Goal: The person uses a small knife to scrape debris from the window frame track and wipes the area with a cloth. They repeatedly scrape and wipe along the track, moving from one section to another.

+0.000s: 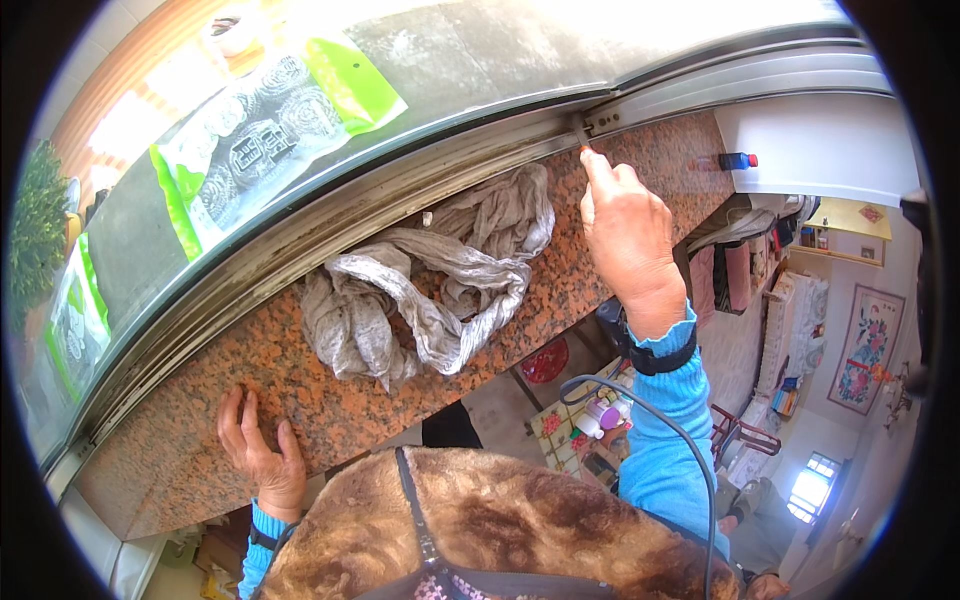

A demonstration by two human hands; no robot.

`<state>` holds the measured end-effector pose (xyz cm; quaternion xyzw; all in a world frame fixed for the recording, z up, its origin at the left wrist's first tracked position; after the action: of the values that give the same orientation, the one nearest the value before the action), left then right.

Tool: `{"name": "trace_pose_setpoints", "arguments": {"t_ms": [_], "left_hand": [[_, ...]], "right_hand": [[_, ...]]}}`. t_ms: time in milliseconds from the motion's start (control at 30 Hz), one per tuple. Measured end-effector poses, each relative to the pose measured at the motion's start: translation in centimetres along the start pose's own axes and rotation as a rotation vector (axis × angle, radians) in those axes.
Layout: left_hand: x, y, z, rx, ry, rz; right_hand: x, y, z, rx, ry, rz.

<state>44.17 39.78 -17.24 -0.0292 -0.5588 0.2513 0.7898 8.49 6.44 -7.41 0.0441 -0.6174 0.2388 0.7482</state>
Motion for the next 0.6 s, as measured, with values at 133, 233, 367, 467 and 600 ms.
{"name": "trace_pose_setpoints", "arguments": {"t_ms": [133,233,367,467,600], "left_hand": [[0.0,0.0,0.0,0.000,-0.003,0.001],[0.0,0.0,0.0,0.003,-0.001,0.004],[0.1,-0.1,0.0,0.007,-0.003,0.002],[0.1,-0.1,0.1,0.012,0.009,0.003],[0.0,-0.2,0.1,0.007,0.010,0.013]], "right_hand": [[0.5,0.2,0.3,-0.006,-0.052,0.025],[0.3,0.1,0.5,0.012,-0.002,0.037],[-0.2,-0.2,0.2,0.004,0.012,0.035],[0.0,-0.1,-0.8,-0.004,0.005,0.030],[1.1,0.3,-1.8,-0.009,0.022,0.028]]}}
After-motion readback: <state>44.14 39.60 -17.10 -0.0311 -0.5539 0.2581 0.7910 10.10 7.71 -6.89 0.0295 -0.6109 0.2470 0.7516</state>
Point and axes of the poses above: each hand's wrist, its own y-axis away from the middle knuckle, its own x-axis out of the back of the hand, z = x × y, the point moved 2 cm from there along -y, towards the middle knuckle, and after that the axes turned 14 degrees about z, right-handed, at the moved point
